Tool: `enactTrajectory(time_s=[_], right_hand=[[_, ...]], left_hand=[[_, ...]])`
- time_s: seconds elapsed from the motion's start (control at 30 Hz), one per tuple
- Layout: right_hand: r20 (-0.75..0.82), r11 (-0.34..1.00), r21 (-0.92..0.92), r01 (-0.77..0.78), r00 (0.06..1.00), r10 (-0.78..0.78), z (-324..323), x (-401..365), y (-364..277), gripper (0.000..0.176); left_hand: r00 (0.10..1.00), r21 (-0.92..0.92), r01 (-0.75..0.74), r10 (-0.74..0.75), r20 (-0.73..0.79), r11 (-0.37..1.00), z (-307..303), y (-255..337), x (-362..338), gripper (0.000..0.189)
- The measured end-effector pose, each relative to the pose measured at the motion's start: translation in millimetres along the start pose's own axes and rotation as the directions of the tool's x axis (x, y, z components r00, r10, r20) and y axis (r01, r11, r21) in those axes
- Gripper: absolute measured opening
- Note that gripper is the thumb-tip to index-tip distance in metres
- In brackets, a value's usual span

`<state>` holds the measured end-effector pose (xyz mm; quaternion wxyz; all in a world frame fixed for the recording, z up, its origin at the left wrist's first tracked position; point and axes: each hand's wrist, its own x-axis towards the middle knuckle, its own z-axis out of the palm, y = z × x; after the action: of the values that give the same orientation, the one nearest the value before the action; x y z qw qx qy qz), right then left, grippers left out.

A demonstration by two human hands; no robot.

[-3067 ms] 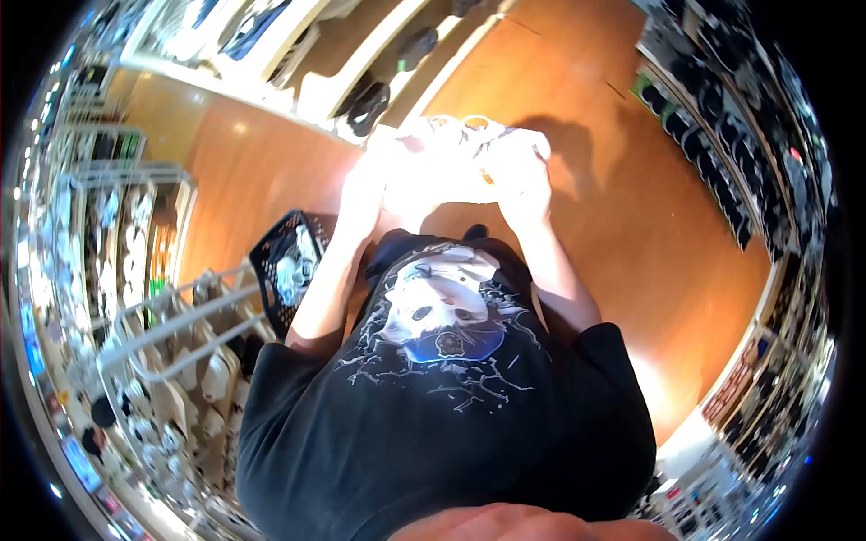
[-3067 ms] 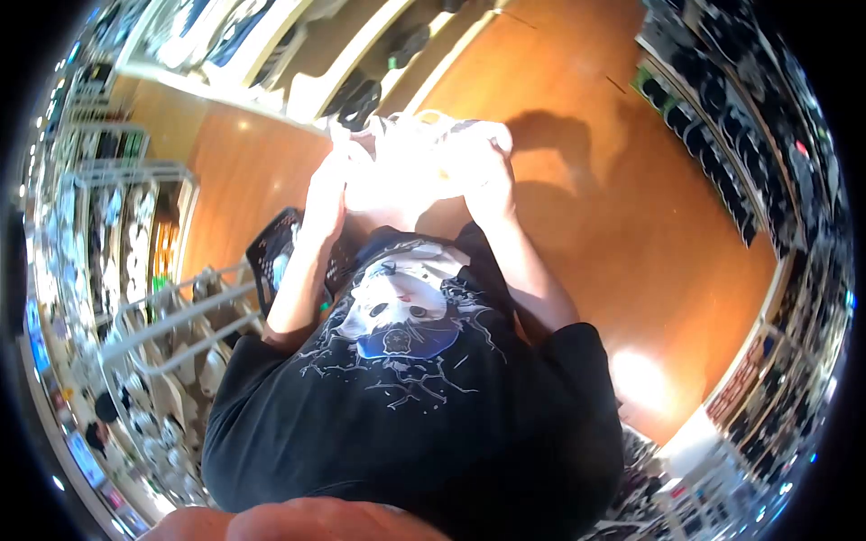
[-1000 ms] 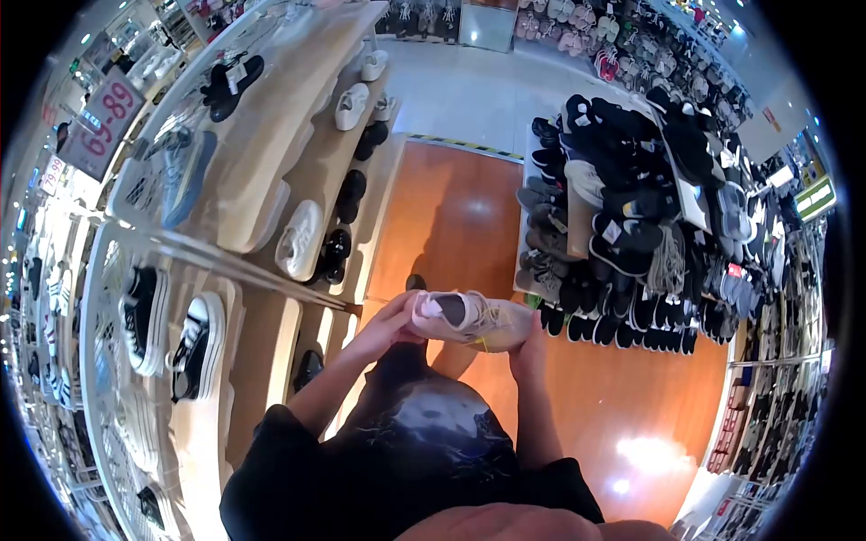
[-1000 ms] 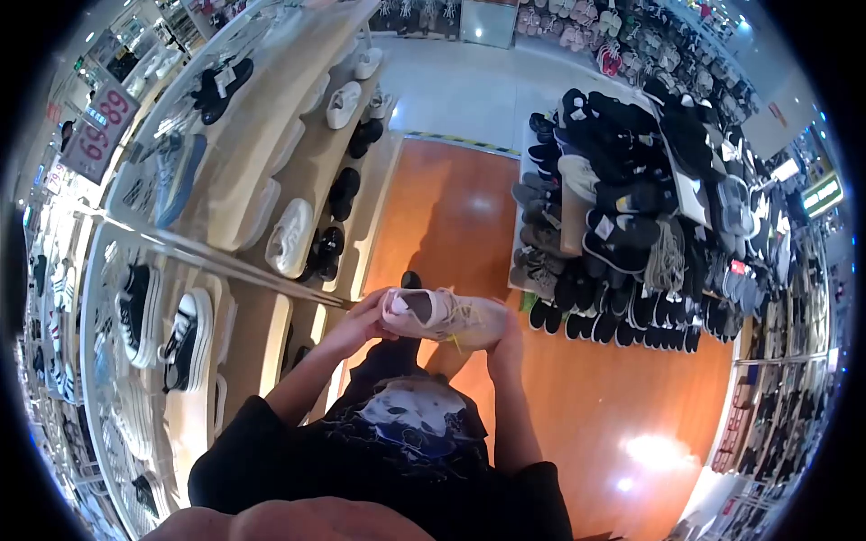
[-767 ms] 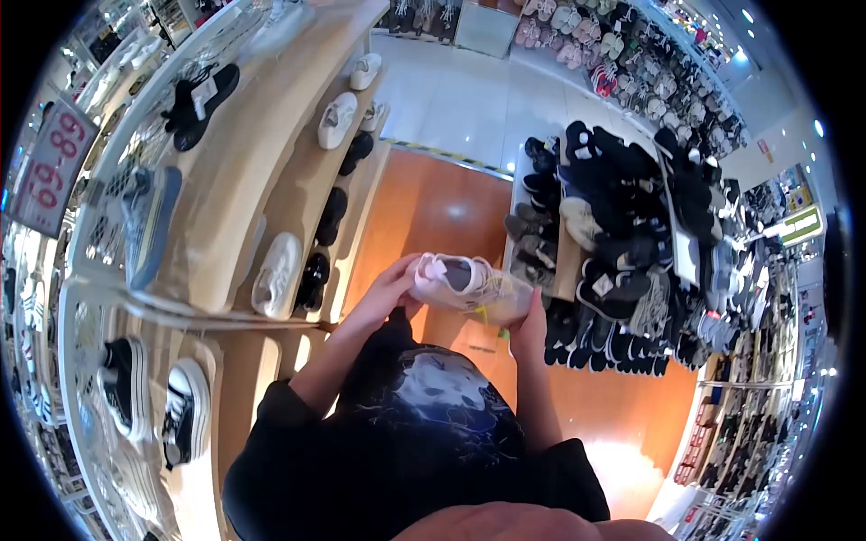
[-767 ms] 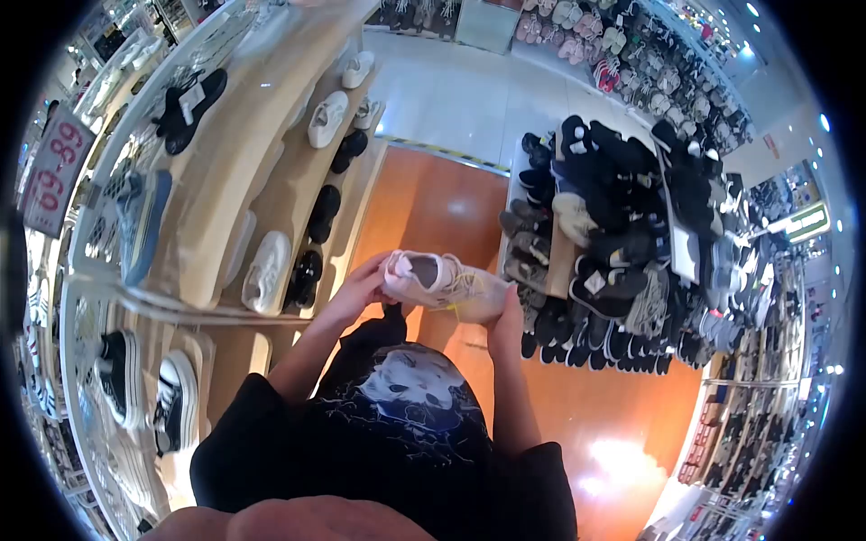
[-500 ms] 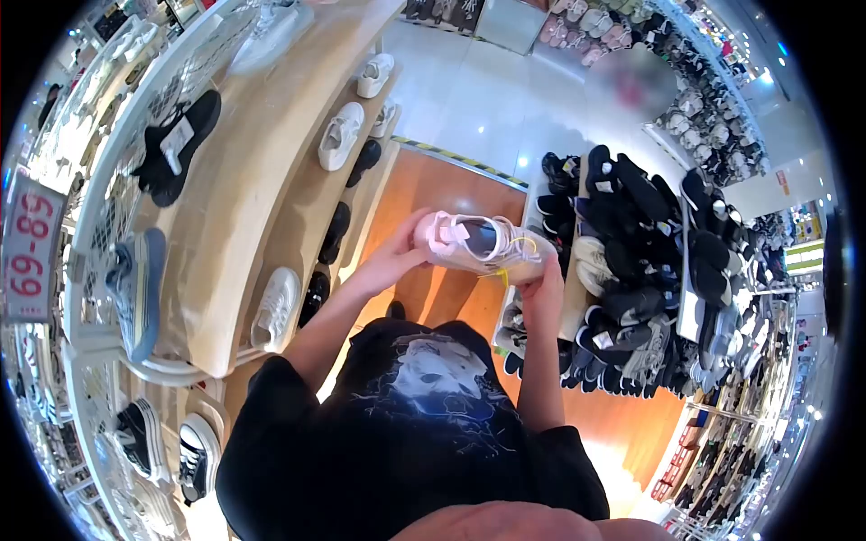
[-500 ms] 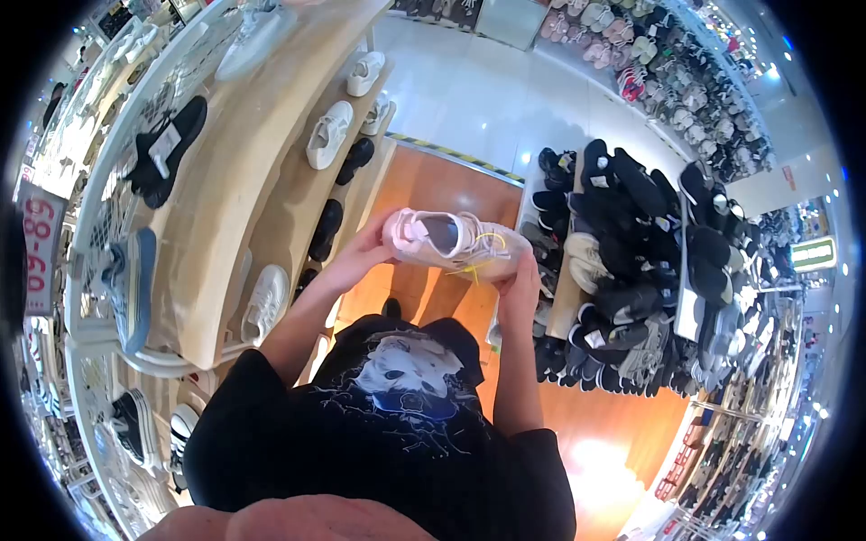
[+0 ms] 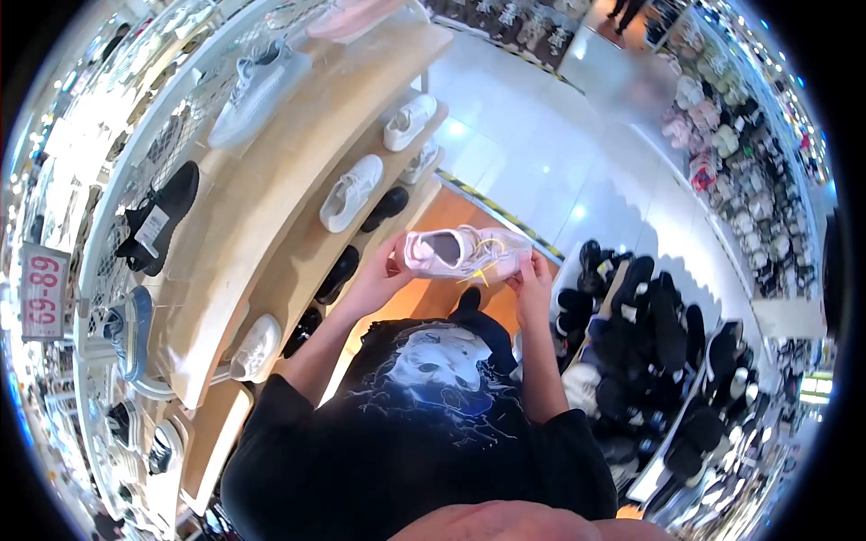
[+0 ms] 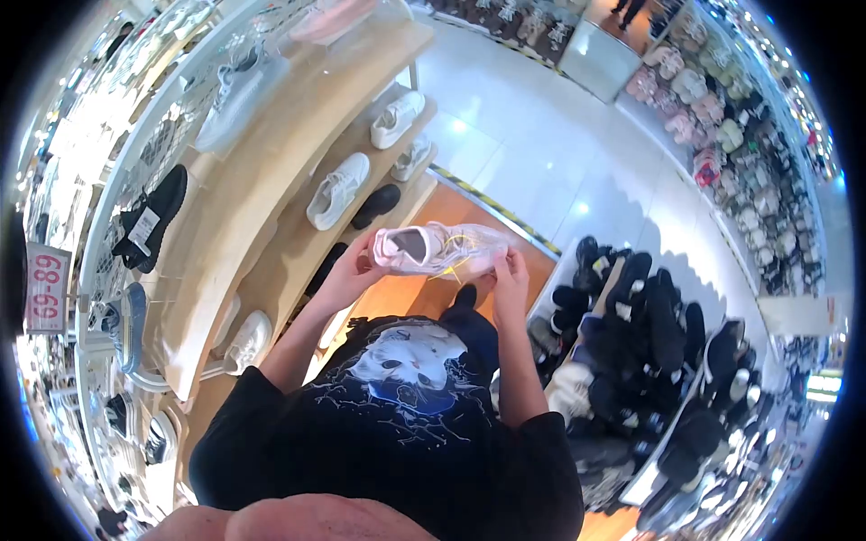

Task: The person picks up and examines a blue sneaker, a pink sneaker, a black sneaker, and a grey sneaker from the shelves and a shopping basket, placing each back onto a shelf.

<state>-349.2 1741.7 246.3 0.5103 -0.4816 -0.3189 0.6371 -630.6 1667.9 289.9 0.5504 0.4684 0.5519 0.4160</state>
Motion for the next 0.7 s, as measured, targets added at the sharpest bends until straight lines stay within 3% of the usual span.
enactTrajectory(time_s=[0.07, 0.13, 0.2, 0.33, 0.4, 0.43, 0.53, 0.6, 0.7], right_hand=[[0.06, 0.999, -0.045, -0.004, 0.998, 0.007, -6, 42, -29, 0.031], [0.081, 0.992, -0.102, 0.079, 0.994, -0.071, -12, 93, -48, 0.033], [0.133, 0.995, -0.07, 0.071, 0.989, -0.061, -3, 132, -64, 0.034], [0.285, 0.972, -0.185, 0.146, 0.954, -0.089, 37, 182, -100, 0.033], [0.355, 0.97, -0.212, 0.116, 0.934, -0.034, 53, 210, -94, 0.032], [0.365, 0.97, -0.215, 0.109, 0.931, -0.024, 63, 221, -92, 0.032], [0.419, 0.958, -0.261, 0.122, 0.908, -0.002, 105, 249, -97, 0.032], [0.432, 0.944, -0.242, 0.224, 0.896, -0.101, 134, 263, -110, 0.034], [0.492, 0.932, -0.24, 0.272, 0.862, -0.125, 167, 304, -115, 0.034]], left_hand=[[0.996, 0.003, -0.063, 0.063, -0.067, 0.998, 18, 18, 34, 0.075], [0.975, 0.219, -0.126, 0.162, -0.152, 0.967, 29, 52, 66, 0.077], [0.965, 0.176, -0.09, 0.13, -0.228, 0.98, 31, 74, 87, 0.077], [0.916, 0.256, -0.067, 0.162, -0.368, 0.964, 22, 84, 116, 0.073], [0.859, 0.369, 0.039, 0.158, -0.488, 0.928, 16, 93, 120, 0.071], [0.819, 0.383, -0.01, 0.227, -0.526, 0.924, 9, 82, 125, 0.069], [0.777, 0.347, -0.006, 0.223, -0.589, 0.938, -10, 79, 142, 0.066], [0.745, 0.379, -0.002, 0.254, -0.616, 0.925, -23, 85, 156, 0.065], [0.652, 0.509, 0.065, 0.35, -0.673, 0.858, -41, 100, 179, 0.062]])
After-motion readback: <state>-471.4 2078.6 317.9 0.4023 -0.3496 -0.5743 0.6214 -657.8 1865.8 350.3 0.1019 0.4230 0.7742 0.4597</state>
